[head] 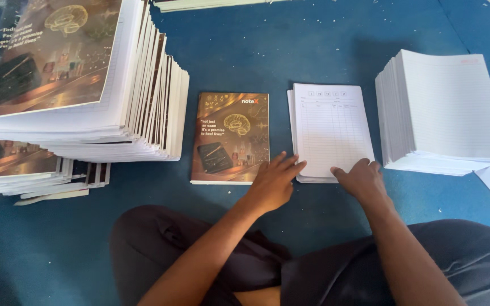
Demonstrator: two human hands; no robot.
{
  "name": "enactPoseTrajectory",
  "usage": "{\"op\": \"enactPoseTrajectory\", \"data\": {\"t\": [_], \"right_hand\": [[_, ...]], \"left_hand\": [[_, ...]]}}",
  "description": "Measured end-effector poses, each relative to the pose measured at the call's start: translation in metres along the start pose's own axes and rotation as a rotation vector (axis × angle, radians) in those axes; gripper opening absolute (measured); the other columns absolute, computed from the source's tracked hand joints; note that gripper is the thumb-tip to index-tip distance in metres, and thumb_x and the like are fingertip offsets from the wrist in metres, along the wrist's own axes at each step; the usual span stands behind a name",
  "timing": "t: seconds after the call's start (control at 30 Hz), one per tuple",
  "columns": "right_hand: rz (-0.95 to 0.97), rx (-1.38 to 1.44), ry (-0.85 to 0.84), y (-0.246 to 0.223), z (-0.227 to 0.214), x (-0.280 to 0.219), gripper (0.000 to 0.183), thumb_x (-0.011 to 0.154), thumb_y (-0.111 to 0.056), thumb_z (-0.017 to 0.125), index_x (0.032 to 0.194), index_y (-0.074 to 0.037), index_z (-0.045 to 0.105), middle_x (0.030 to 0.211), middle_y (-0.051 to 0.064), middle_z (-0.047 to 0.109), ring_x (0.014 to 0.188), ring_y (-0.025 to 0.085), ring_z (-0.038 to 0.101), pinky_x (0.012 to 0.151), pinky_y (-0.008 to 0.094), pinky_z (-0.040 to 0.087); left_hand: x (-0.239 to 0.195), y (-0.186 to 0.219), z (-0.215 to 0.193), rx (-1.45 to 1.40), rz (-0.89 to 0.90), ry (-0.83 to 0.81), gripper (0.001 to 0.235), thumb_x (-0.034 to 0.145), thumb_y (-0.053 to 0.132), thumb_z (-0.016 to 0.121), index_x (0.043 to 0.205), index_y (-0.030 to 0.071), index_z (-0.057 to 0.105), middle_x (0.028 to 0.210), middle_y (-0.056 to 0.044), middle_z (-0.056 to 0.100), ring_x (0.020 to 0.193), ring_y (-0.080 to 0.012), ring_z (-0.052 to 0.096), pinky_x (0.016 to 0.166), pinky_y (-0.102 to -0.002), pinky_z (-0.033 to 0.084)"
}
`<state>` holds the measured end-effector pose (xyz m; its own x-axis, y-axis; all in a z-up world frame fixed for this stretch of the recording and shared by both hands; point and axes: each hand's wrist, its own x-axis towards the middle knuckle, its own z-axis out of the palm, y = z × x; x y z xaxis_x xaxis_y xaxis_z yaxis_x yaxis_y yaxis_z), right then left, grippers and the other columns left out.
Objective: The person sits on the floor and repeatedly inserts loose index sheets into the front of brown-covered notebooks, then stacks the completed units. The person handles notebooks and index sheets by hand, opening covers and sliding sheets inside before placing each finished notebook on a growing pile.
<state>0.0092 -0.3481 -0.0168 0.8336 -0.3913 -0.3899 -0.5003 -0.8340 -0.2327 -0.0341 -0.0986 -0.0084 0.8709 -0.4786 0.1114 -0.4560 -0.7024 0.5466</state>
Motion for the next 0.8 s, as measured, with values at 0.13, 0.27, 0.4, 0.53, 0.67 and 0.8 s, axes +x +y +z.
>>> {"op": "enactPoseTrajectory", "data": {"t": [0.13, 0.27, 0.4, 0.53, 0.67, 0.8], "right_hand": [[0.061, -0.017, 0.006, -0.001, 0.006, -0.001, 0.116, 0.078, -0.059, 0.079, 0.149, 0.019, 0.028, 0.156, 0.037, 0.028, 0.142, 0.052, 0.035, 0.113, 0.058, 0.040], [0.166, -0.060, -0.027, -0.002, 0.010, 0.003, 0.125, 0.079, -0.064, 0.076, 0.152, 0.019, 0.017, 0.159, 0.041, 0.012, 0.147, 0.058, 0.016, 0.116, 0.068, 0.022], [0.160, -0.136, -0.084, -0.001, 0.014, 0.005, 0.122, 0.084, -0.073, 0.066, 0.150, 0.020, 0.022, 0.160, 0.041, 0.008, 0.148, 0.060, 0.007, 0.116, 0.071, 0.010], [0.066, -0.207, -0.080, -0.001, 0.008, 0.000, 0.102, 0.088, -0.070, 0.062, 0.144, 0.014, 0.045, 0.162, 0.038, 0.016, 0.151, 0.057, 0.010, 0.119, 0.070, 0.012], [-0.005, -0.226, -0.031, -0.007, 0.001, -0.012, 0.087, 0.089, -0.065, 0.066, 0.133, 0.011, 0.061, 0.159, 0.035, 0.029, 0.149, 0.051, 0.022, 0.118, 0.070, 0.017], [-0.086, -0.201, 0.003, -0.013, -0.005, -0.020, 0.068, 0.088, -0.054, 0.072, 0.124, 0.003, 0.070, 0.149, 0.030, 0.045, 0.144, 0.044, 0.037, 0.119, 0.070, 0.020]], "left_hand": [[0.002, 0.010, 0.003, 0.073, -0.024, -0.110, 0.075, 0.082, 0.005, 0.065, 0.152, 0.018, 0.042, 0.162, -0.006, 0.033, 0.151, -0.0336, 0.024, 0.115, -0.065, 0.023], [0.002, 0.013, 0.007, 0.146, -0.029, -0.188, 0.073, 0.083, 0.006, 0.066, 0.151, 0.017, 0.042, 0.163, -0.003, 0.030, 0.153, -0.0308, 0.021, 0.118, -0.066, 0.018], [-0.002, 0.013, 0.008, 0.136, -0.052, -0.238, 0.074, 0.084, 0.007, 0.068, 0.152, 0.016, 0.042, 0.165, -0.001, 0.029, 0.154, -0.0300, 0.019, 0.120, -0.066, 0.016], [-0.001, 0.012, 0.007, 0.113, -0.057, -0.231, 0.074, 0.084, 0.006, 0.068, 0.152, 0.016, 0.042, 0.165, -0.001, 0.029, 0.154, -0.0295, 0.018, 0.119, -0.068, 0.015], [-0.001, 0.009, 0.008, 0.075, -0.069, -0.230, 0.074, 0.083, 0.005, 0.068, 0.152, 0.017, 0.042, 0.164, 0.001, 0.030, 0.154, -0.0290, 0.017, 0.119, -0.067, 0.014], [-0.002, 0.008, 0.009, 0.070, -0.066, -0.219, 0.074, 0.084, 0.003, 0.067, 0.152, 0.017, 0.042, 0.165, 0.001, 0.029, 0.155, -0.0290, 0.017, 0.120, -0.067, 0.013]]}}
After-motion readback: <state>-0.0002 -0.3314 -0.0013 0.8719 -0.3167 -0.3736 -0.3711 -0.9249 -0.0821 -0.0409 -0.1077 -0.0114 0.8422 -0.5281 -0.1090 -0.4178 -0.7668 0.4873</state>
